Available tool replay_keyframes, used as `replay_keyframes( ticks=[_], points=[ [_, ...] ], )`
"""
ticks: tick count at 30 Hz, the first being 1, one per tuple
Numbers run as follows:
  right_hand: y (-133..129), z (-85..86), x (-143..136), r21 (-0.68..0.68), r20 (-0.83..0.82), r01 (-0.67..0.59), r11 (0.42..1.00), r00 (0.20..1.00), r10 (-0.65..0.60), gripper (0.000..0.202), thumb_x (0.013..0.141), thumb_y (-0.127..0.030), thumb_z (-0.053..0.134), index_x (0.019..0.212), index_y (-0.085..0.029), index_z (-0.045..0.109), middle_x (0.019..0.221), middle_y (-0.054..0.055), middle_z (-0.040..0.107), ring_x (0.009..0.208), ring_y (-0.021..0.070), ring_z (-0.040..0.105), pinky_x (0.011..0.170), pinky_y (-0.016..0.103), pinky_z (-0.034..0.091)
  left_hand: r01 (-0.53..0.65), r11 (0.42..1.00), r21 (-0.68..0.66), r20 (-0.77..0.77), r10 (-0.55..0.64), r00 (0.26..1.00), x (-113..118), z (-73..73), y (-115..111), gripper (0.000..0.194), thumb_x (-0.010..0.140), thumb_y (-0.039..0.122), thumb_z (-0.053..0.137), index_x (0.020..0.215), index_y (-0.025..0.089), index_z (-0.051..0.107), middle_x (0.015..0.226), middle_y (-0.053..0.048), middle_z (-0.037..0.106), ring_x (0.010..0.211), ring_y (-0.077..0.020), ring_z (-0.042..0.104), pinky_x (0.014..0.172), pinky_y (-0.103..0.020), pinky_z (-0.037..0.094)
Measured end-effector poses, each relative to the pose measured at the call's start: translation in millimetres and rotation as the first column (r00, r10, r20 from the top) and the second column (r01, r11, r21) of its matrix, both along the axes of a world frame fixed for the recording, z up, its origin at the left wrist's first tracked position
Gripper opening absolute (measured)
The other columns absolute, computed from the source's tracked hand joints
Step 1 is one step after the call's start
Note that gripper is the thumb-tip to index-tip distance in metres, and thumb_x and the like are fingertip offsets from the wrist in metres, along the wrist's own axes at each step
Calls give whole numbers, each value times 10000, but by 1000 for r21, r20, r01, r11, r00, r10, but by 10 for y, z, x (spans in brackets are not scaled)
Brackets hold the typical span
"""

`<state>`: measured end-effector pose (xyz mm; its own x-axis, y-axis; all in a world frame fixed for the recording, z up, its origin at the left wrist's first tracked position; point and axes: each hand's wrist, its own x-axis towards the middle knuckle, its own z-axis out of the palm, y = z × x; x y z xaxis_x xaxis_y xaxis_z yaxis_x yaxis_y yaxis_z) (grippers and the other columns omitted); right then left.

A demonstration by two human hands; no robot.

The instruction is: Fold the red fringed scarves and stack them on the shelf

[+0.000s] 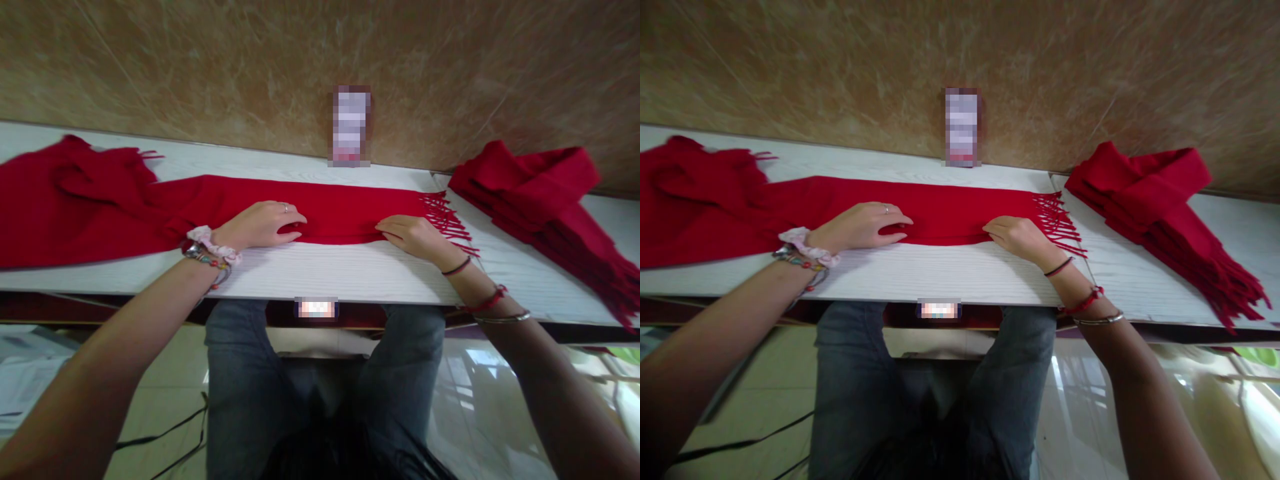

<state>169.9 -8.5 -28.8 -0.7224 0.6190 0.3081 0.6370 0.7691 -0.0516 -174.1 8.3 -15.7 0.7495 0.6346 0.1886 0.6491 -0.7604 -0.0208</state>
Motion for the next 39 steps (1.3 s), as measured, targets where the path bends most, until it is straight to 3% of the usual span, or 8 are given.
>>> replay_keyframes(
  ticks=[4, 10, 20, 26, 33, 35, 39],
  points=[
    [-3, -5, -18, -18, -59, 37, 999, 998, -38, 302, 913, -235, 411, 996, -178, 696, 1035, 103, 701, 991, 229, 641, 891, 385, 511, 11, 999, 34, -12, -11, 1000, 10, 14, -25, 397, 894, 381, 379, 1129, 187, 633, 1097, -77, 656, 1012, -198, 601, 901, -310, 445],
    [30, -48, -37, -81, -200, 62, 995, 977, -77, 223, 883, -232, 439, 962, -190, 643, 1086, 101, 677, 1074, 233, 607, 934, 408, 481, -9, 999, 44, -19, 10, 1000, 53, -2, -41, 467, 871, 475, 423, 1174, 174, 612, 1143, -98, 639, 1048, -225, 590, 920, -339, 440],
    [28, -41, -58, -145, -297, 103, 984, 944, -143, 154, 873, -239, 440, 938, -218, 578, 1068, 92, 674, 1067, 233, 608, 917, 417, 481, 7, 986, 167, -76, 6, 997, 85, 9, -46, 352, 861, 318, 403, 1043, 188, 674, 1031, -87, 671, 922, -215, 626, 821, -333, 470],
    [70, -91, -9, -132, -189, 80, 988, 976, -105, 253, 835, -174, 458, 1028, -185, 622, 1104, 101, 670, 1057, 237, 613, 937, 419, 478, -78, 982, 174, 56, 69, 996, 42, 7, 7, 378, 899, 298, 339, 970, 159, 684, 940, -92, 678, 858, -206, 635, 771, -321, 480],
    [59, -7, 90, -87, -173, 108, 990, 977, -122, 393, 882, -149, 362, 1169, -197, 627, 1197, 62, 648, 1126, 197, 590, 989, 390, 465, -32, 992, 125, 97, 19, 995, -37, 146, 3, 370, 924, 376, 350, 988, 191, 664, 992, -55, 668, 924, -171, 614, 834, -271, 460],
    [37, -8, 127, -72, -164, 93, 993, 981, -103, 407, 894, -146, 355, 1212, -198, 604, 1238, 65, 623, 1157, 190, 570, 1004, 390, 455, 32, 995, 93, 27, -35, 999, -33, 115, -60, 343, 927, 362, 364, 1014, 211, 661, 986, -42, 667, 911, -158, 612, 829, -257, 457],
    [22, -99, 173, -76, -31, -60, 995, 998, 57, 401, 880, -102, 383, 1203, -171, 610, 1255, 89, 607, 1194, 199, 540, 1024, 407, 437, 118, 989, 88, -50, -114, 992, -15, -48, -173, 338, 938, 285, 353, 1046, 201, 662, 983, -60, 656, 894, -158, 608, 781, -252, 472]
  ],
)
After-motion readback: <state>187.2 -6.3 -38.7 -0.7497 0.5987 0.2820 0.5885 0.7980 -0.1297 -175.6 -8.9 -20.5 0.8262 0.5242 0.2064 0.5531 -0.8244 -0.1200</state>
